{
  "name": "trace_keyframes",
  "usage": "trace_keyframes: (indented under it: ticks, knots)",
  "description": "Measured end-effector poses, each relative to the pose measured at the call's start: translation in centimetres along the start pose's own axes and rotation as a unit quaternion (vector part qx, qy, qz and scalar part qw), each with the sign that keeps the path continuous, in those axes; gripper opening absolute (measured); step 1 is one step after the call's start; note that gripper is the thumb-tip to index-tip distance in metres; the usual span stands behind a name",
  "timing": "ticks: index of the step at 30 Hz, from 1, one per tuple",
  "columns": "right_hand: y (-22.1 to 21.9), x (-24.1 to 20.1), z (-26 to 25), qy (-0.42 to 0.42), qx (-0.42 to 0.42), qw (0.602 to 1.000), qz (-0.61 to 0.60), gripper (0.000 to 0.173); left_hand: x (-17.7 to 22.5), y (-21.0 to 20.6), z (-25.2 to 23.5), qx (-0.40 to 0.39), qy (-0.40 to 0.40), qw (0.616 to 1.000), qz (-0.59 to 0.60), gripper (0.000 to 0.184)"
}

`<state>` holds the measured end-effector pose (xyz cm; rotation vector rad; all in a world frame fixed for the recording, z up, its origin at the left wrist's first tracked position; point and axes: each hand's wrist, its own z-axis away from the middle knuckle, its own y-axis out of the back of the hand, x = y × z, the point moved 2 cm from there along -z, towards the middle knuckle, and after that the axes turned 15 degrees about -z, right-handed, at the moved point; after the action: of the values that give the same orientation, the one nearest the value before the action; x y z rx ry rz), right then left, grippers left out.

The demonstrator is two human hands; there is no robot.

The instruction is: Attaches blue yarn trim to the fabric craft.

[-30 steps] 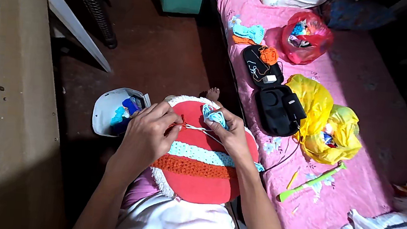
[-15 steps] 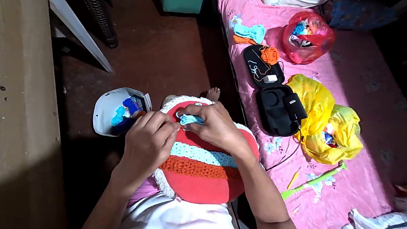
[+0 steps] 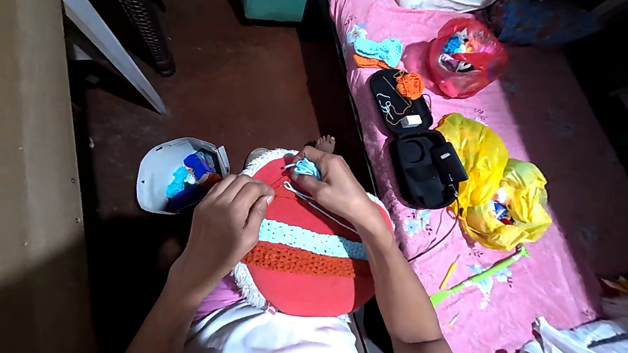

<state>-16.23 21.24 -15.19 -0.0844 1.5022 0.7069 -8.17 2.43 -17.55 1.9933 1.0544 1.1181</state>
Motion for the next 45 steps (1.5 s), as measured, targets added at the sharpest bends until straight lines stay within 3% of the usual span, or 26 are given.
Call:
trace_keyframes:
  ticks: [8, 16, 24, 28, 34, 39, 45]
  knots:
    - [0.3, 0.1, -0.9, -0.03, -0.052, 0.997, -0.048, 0.009, 0.9, -0.3, -1.2, -0.005, 0.013, 0.998, -0.061, 0.021]
    - [0.0, 0.2, -1.0, -0.04, -0.044, 0.997, -0.056, 0.009, 0.5, 0.9, -0.6, -0.075, 0.062, 0.992, -0.081, 0.014]
    - [2.1, 0.4, 0.9, -0.006, 0.005, 0.986, -0.167, 0.011, 0.5, 0.6, -0.9, -0.04, 0.054, 0.996, -0.053, 0.014]
    - [3.8, 0.7, 4.0, -0.013, 0.024, 0.992, -0.121, 0.012, 0.2, 0.6, -0.8, -0.05, 0.053, 0.997, -0.04, 0.017]
    - [3.8, 2.6, 6.5, -0.097, 0.024, 0.994, 0.048, 0.02, 0.2, 0.6, -1.0, -0.056, 0.041, 0.996, -0.049, 0.016]
    - [2.7, 1.7, 6.8, -0.054, 0.034, 0.982, 0.176, 0.019, 0.4, 0.6, -1.1, -0.056, 0.038, 0.996, -0.052, 0.016]
    - [3.8, -0.6, 8.9, 0.0, 0.059, 0.996, 0.067, 0.018, 0.8, 0.7, -1.0, -0.008, 0.025, 0.999, -0.037, 0.017]
